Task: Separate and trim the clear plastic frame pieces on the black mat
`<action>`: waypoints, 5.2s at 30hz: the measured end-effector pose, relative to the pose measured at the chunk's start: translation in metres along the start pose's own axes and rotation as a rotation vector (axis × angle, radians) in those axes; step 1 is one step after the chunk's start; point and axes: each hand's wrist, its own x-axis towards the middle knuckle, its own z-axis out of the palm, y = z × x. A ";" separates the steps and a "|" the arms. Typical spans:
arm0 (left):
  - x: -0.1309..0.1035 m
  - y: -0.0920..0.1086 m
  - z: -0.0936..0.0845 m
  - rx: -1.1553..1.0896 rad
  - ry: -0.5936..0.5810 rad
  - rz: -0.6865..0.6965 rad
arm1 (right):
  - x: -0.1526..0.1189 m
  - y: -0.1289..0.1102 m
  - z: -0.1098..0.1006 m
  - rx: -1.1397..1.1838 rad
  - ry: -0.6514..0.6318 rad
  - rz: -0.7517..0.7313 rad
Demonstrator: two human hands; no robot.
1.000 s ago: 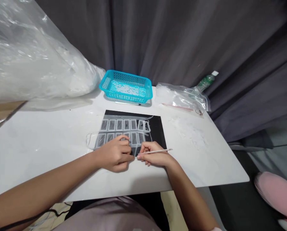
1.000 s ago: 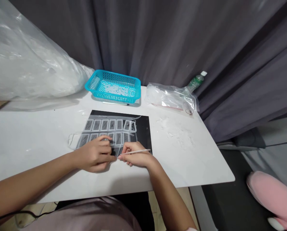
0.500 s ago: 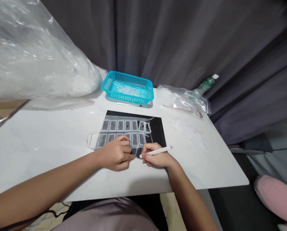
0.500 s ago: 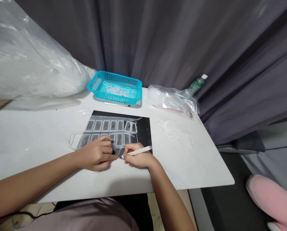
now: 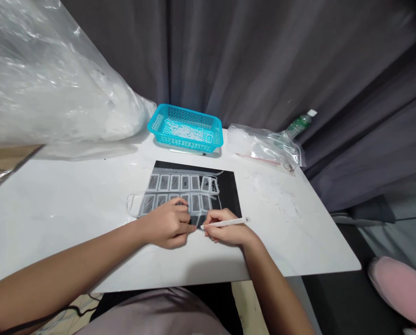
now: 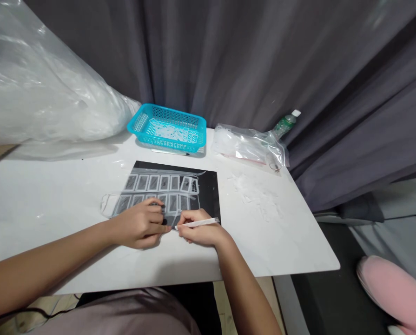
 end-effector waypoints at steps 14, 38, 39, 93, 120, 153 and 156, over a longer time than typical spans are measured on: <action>-0.001 0.000 0.002 0.013 -0.020 0.002 | -0.001 -0.001 -0.001 0.012 0.003 -0.012; 0.007 0.002 0.008 -0.027 0.033 -0.045 | -0.024 0.010 0.039 -1.063 0.422 -0.655; 0.007 0.002 0.009 -0.029 0.035 -0.049 | -0.024 0.008 0.038 -1.025 0.416 -0.637; 0.007 -0.002 0.002 -1.539 0.578 -0.688 | -0.033 0.005 -0.066 -0.627 0.961 0.009; 0.004 -0.001 -0.019 -2.321 0.296 -0.632 | 0.062 -0.002 -0.001 -0.157 0.656 -0.279; 0.008 0.001 0.008 -1.454 0.480 -0.701 | 0.035 -0.022 0.001 -0.245 0.352 -0.926; 0.008 -0.003 0.009 -1.684 0.463 -0.667 | 0.035 -0.022 0.004 -0.245 0.356 -0.936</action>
